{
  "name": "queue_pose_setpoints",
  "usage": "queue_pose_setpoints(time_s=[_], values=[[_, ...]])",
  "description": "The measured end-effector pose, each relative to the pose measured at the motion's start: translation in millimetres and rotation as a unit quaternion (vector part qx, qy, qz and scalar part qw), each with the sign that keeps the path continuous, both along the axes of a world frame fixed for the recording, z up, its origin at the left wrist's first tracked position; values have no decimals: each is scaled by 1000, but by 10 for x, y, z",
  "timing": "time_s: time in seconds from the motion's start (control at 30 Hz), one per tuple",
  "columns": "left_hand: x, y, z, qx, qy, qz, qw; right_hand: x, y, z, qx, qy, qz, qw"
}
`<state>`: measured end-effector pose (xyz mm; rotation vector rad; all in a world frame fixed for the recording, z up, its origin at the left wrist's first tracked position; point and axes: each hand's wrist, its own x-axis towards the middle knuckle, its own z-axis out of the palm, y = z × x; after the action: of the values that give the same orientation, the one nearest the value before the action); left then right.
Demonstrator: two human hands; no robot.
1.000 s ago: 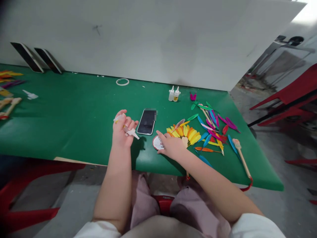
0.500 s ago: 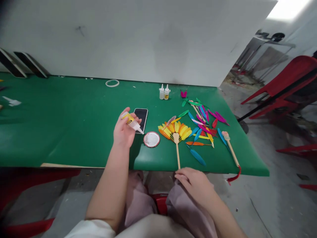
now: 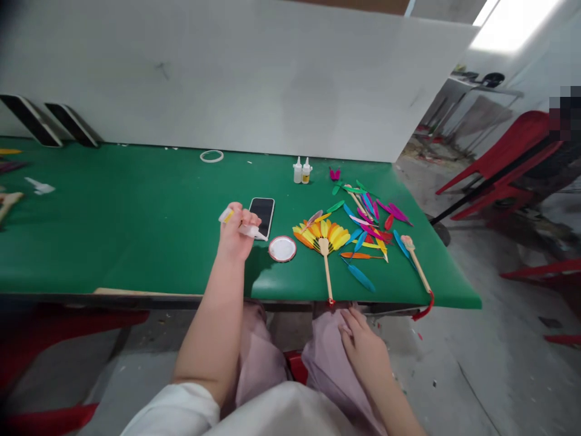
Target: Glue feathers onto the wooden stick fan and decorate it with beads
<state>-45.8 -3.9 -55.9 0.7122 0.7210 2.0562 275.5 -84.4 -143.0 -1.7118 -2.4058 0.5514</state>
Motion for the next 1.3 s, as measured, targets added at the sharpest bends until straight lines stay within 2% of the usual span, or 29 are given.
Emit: queue_pose_setpoints(time_s=[0.07, 0.13, 0.2, 0.27, 0.33, 0.4, 0.5, 0.57, 0.63, 0.73, 0.8, 0.83, 0.93, 1.03, 1.1, 1.17, 1.3], values=[[-8, -49, 42, 3, 37, -32, 999, 13, -21, -112, -14, 3, 13, 1000], [-10, -76, 58, -24, 106, -11, 994, 26, -23, -133, -47, 34, 52, 997], [-7, -92, 73, -73, 160, 42, 984, 22, 5, -45, -81, 67, 88, 991], [10, -124, 133, -103, 182, 82, 974, -11, 76, 116, -81, 79, 83, 990], [55, -189, 276, -87, 193, 88, 973, -79, 195, 283, -52, 83, 59, 993], [125, -264, 491, -45, 206, 93, 973, -178, 350, 400, -5, 79, 30, 996], [223, -296, 789, 2, 227, 110, 968, -354, 601, 448, 39, 16, 22, 999], [238, -223, 835, 15, 241, 106, 965, -463, 743, 423, 52, -32, 1, 998], [194, -91, 714, 9, 234, 67, 970, -549, 839, 389, 44, -57, -2, 997], [56, 119, 362, -63, 162, 4, 985, -620, 893, 364, 37, -66, 16, 997], [-29, 203, 173, -124, 115, 21, 985, -628, 914, 384, 31, -67, 38, 997], [-58, 223, 120, -120, 110, 27, 986, -623, 942, 410, 27, -67, 44, 996], [-83, 238, 105, -92, 121, 33, 988, -615, 1185, 546, 29, -54, 35, 998], [-45, 255, 142, -96, 135, 21, 986, -706, 1694, 706, 75, -17, 67, 995], [-19, 278, 132, -110, 143, 13, 984, -850, 2089, 768, 111, -21, 137, 984], [-13, 298, 103, -124, 148, 10, 981, -1024, 2428, 771, 95, -39, 217, 971], [-53, 311, 55, -137, 150, 24, 979, -1247, 2790, 643, 38, -80, 304, 948]])
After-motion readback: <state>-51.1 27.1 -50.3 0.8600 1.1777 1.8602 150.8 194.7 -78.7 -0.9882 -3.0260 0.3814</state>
